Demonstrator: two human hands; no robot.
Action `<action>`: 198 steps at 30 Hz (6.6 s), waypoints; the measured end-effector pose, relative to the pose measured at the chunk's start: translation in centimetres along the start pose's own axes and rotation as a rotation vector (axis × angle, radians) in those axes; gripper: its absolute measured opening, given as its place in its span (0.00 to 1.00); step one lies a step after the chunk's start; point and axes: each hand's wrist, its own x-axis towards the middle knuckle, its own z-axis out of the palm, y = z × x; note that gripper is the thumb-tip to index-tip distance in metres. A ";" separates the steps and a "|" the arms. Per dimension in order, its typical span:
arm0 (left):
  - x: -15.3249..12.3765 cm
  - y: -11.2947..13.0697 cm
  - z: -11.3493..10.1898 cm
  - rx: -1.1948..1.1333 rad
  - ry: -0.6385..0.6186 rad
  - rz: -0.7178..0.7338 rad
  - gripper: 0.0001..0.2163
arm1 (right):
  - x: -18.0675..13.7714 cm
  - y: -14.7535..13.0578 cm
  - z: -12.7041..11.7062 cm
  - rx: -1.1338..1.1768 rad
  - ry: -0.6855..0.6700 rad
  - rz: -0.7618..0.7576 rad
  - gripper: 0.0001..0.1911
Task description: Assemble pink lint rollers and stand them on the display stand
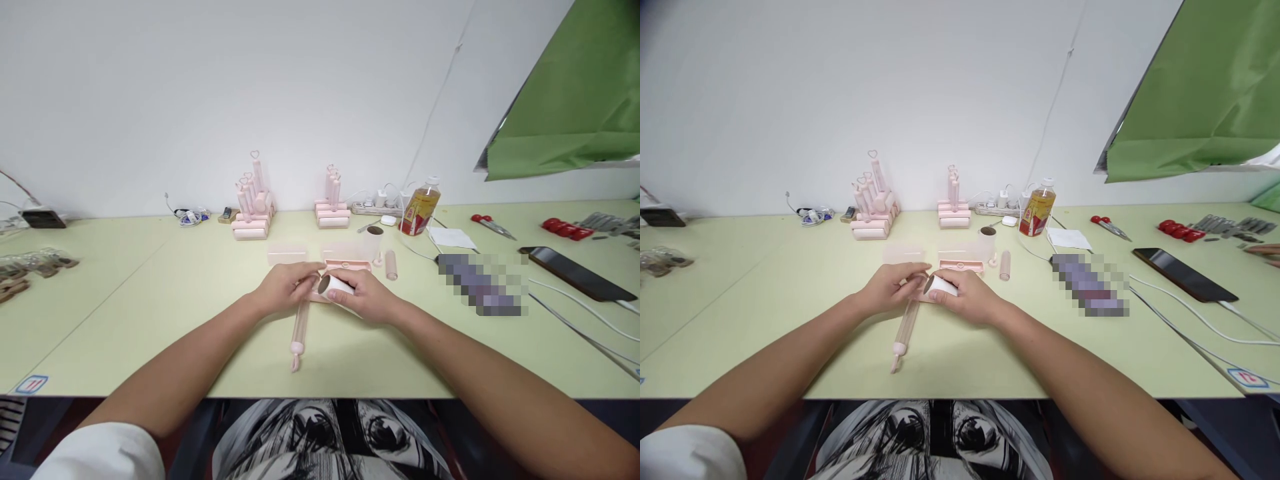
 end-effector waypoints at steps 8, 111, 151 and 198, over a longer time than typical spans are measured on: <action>0.7 -2.0 -0.2 0.023 0.106 -0.301 0.07 | 0.3 0.8 -0.2 0.068 0.251 0.144 0.19; 0.2 -2.0 -0.9 -0.410 0.241 -0.271 0.25 | 0.1 -0.6 0.6 0.973 0.128 0.286 0.27; 0.0 -9.9 -3.5 0.076 0.633 -0.662 0.22 | -0.1 -0.4 1.5 0.330 0.047 0.269 0.12; 0.2 2.8 -3.5 0.087 -0.452 -0.246 0.13 | 0.8 -0.5 0.2 0.662 0.484 0.353 0.13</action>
